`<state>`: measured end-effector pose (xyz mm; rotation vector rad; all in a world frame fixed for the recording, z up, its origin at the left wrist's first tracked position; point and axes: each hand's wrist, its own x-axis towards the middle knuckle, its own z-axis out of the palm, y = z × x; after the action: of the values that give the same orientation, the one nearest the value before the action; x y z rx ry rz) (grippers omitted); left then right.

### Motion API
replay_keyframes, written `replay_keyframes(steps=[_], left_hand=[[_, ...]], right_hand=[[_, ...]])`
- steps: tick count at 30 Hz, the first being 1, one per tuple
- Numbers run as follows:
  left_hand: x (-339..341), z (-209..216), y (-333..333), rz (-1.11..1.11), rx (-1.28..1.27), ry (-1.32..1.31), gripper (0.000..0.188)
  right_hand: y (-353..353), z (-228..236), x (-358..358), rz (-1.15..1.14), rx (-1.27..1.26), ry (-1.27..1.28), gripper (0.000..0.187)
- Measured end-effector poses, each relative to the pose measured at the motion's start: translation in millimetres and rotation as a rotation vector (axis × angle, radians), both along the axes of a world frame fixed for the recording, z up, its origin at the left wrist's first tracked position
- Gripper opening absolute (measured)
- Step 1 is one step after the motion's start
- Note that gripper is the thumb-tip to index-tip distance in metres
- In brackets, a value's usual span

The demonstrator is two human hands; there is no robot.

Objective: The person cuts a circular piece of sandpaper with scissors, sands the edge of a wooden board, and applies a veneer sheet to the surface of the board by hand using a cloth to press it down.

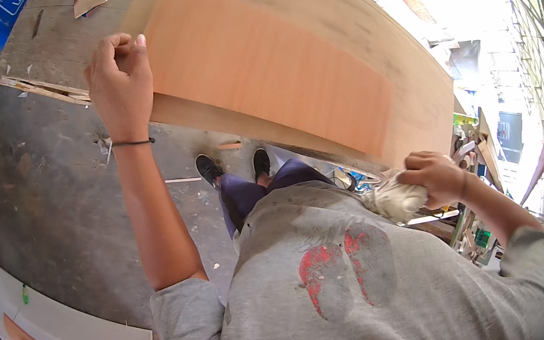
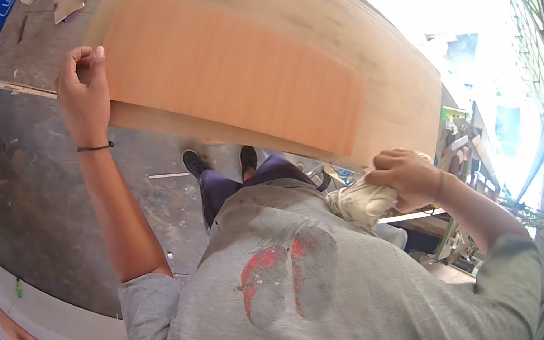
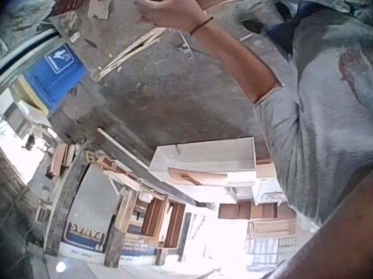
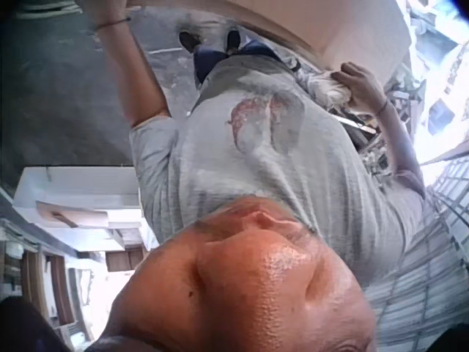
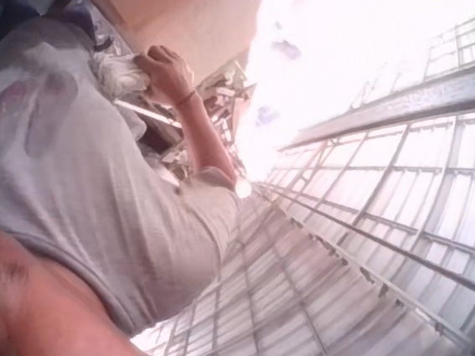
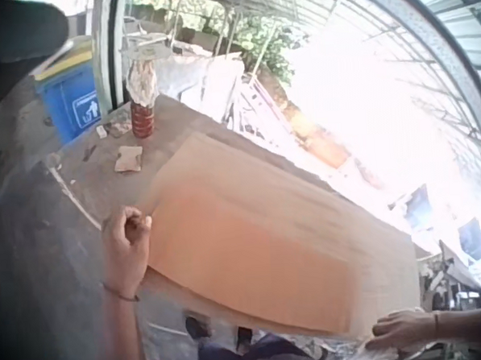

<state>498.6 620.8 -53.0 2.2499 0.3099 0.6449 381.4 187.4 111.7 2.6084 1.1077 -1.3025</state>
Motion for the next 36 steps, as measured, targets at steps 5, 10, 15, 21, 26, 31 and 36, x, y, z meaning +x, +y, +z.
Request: replay_keyframes(steps=[5, 10, 15, 21, 26, 31, 36], left_hand=[[-15, 8, -3, 0.019, 0.113, 0.037, 0.030], [-25, 6, -4, -0.147, -0.032, -0.061, 0.028], [-24, 12, -2, -0.232, -0.253, -0.060, 0.034], [-29, 27, -3, -0.259, -0.291, -0.037, 0.043], [-26, 24, -1, -0.301, -0.505, 0.128, 0.049], [-23, 18, 5, -0.364, -0.550, 0.055, 0.055], [-17, 10, 16, -0.376, -0.954, 0.265, 0.072]], right_hand=[[49, 46, 51, 0.015, 0.347, -0.510, 0.048], [81, -41, 80, 0.412, 0.371, -0.414, 0.034], [131, -40, 116, 0.644, 0.422, -0.373, 0.038], [206, -44, 142, 0.754, 0.450, -0.358, 0.043], [259, -54, 166, 0.806, 0.512, -0.385, 0.047], [294, -65, 177, 0.798, 0.555, -0.423, 0.046], [308, -79, 185, 0.759, 0.713, -0.440, 0.049]])
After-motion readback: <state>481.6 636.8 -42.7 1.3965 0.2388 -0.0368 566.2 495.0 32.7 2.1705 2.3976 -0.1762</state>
